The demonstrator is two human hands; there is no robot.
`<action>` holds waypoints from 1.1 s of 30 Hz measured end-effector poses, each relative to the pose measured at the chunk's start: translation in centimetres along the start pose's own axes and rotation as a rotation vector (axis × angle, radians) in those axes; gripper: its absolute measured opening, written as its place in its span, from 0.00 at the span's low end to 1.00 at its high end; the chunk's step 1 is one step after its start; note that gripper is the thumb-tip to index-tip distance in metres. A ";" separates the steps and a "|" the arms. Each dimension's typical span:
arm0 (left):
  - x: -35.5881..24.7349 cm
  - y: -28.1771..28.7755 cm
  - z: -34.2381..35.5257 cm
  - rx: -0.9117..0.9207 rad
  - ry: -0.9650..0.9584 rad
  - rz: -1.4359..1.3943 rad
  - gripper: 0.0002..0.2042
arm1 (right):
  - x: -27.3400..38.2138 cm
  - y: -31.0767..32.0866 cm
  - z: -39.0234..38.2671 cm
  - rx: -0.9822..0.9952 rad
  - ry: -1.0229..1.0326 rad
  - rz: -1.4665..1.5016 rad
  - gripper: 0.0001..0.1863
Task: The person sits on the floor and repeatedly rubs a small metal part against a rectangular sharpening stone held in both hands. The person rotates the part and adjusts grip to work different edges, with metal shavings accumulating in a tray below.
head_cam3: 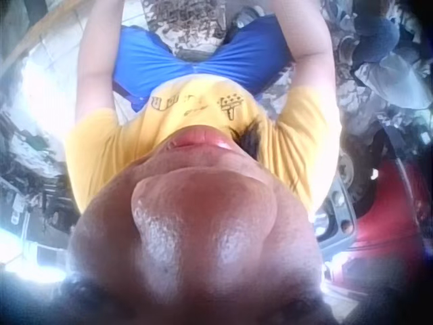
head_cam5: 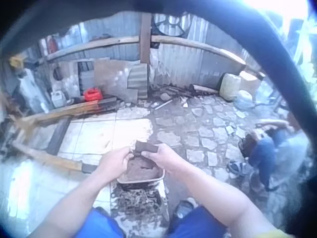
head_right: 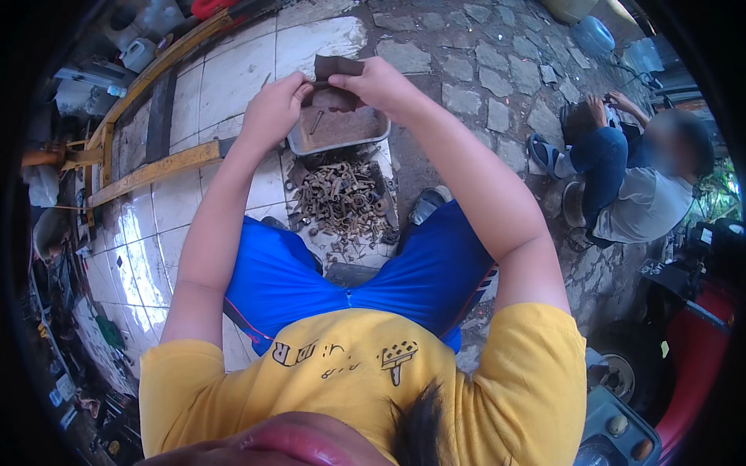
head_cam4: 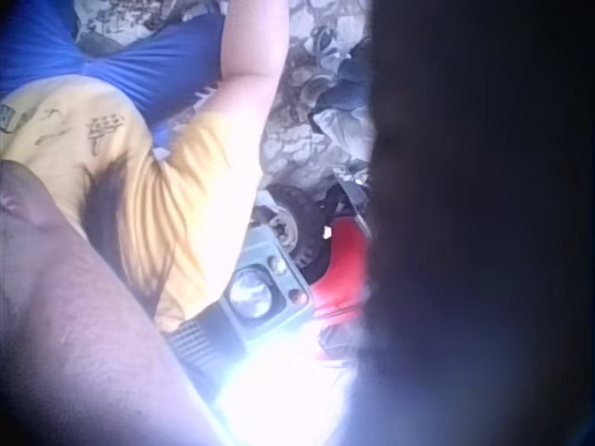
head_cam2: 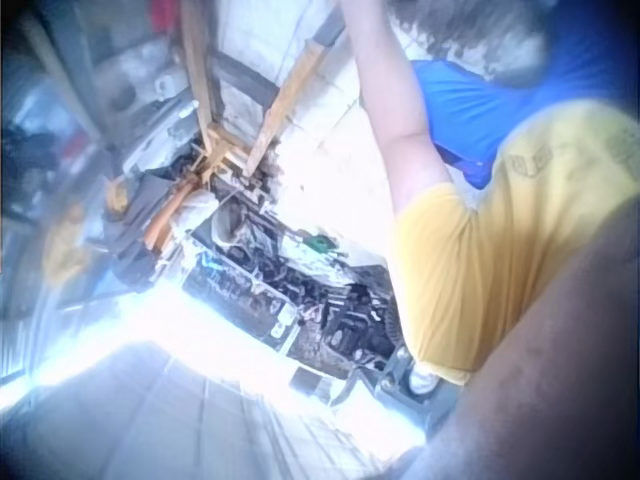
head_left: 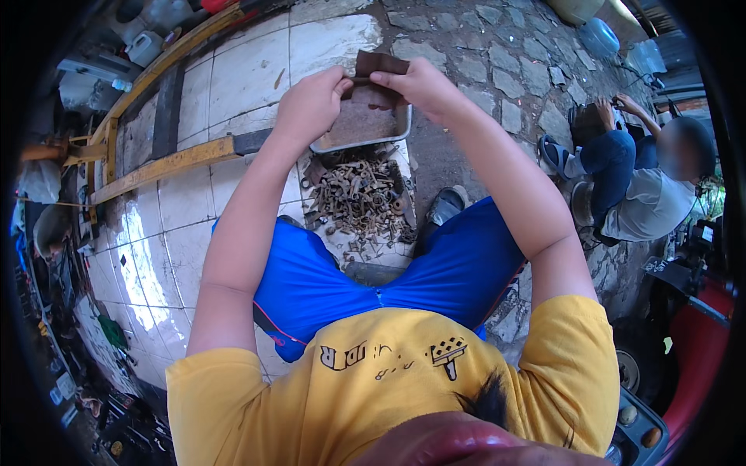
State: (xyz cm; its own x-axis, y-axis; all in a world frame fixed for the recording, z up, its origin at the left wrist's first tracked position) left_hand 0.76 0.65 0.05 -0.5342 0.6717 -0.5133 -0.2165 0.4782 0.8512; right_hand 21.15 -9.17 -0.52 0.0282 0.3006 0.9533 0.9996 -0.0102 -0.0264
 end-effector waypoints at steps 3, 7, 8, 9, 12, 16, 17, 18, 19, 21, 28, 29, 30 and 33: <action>1.5 0.2 0.8 -0.015 -0.048 -0.177 0.20 | 0.9 -0.1 0.5 -0.029 0.097 -0.051 0.15; 2.6 0.4 1.9 0.122 0.010 -0.432 0.19 | -0.2 1.0 1.7 -0.011 0.158 -0.173 0.16; 2.8 0.3 2.1 0.132 -0.001 -0.441 0.19 | -0.4 1.3 2.0 -0.006 0.188 -0.193 0.16; 3.2 0.1 2.3 0.144 -0.002 -0.481 0.18 | -0.3 1.3 2.2 0.003 0.222 -0.217 0.15; 3.7 -0.2 2.2 0.163 0.011 -0.522 0.17 | -0.7 1.0 2.1 0.011 0.139 -0.256 0.17; 2.8 0.2 1.3 0.021 -0.042 -0.232 0.14 | -0.1 0.3 1.7 0.089 -0.002 0.053 0.22; 2.8 0.1 1.0 -0.043 -0.087 -0.120 0.13 | -0.3 0.1 1.5 0.117 -0.013 0.127 0.23; 1.6 0.5 0.9 -0.031 -0.058 -0.166 0.12 | 0.1 0.5 1.4 0.105 -0.010 0.173 0.23; 1.3 0.7 0.8 -0.047 -0.058 -0.132 0.11 | 0.4 0.6 1.2 0.102 -0.016 0.220 0.22; 0.9 0.8 1.0 -0.082 -0.072 -0.063 0.11 | 0.9 0.9 0.7 0.085 -0.021 0.310 0.21; 0.9 1.1 0.9 -0.081 -0.027 -0.108 0.11 | 2.2 -0.9 0.3 0.081 0.021 0.211 0.22; 0.8 1.1 0.8 -0.066 -0.013 -0.112 0.11 | 1.8 -0.9 0.3 0.088 0.038 0.154 0.25; 0.8 1.1 0.8 -0.054 0.001 -0.112 0.11 | 1.4 -1.0 0.4 0.116 0.028 0.127 0.26; 1.0 1.3 1.1 -0.078 0.021 -0.050 0.10 | 1.4 -0.3 0.9 0.053 0.012 0.130 0.28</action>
State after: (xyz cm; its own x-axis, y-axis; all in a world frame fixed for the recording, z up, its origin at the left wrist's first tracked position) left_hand 0.84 2.59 0.56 -0.5383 0.6354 -0.5537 -0.3058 0.4649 0.8309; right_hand 20.94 -7.87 0.56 0.1578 0.2883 0.9444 0.9862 0.0026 -0.1656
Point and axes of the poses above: each hand's wrist, its own z-axis towards the middle knuckle, its own y-axis out of the back of the hand, x = y × z, the point moved 1 cm from there along z, towards the middle knuckle, and after that the axes turned 11 degrees about x, right-handed, at the moved point
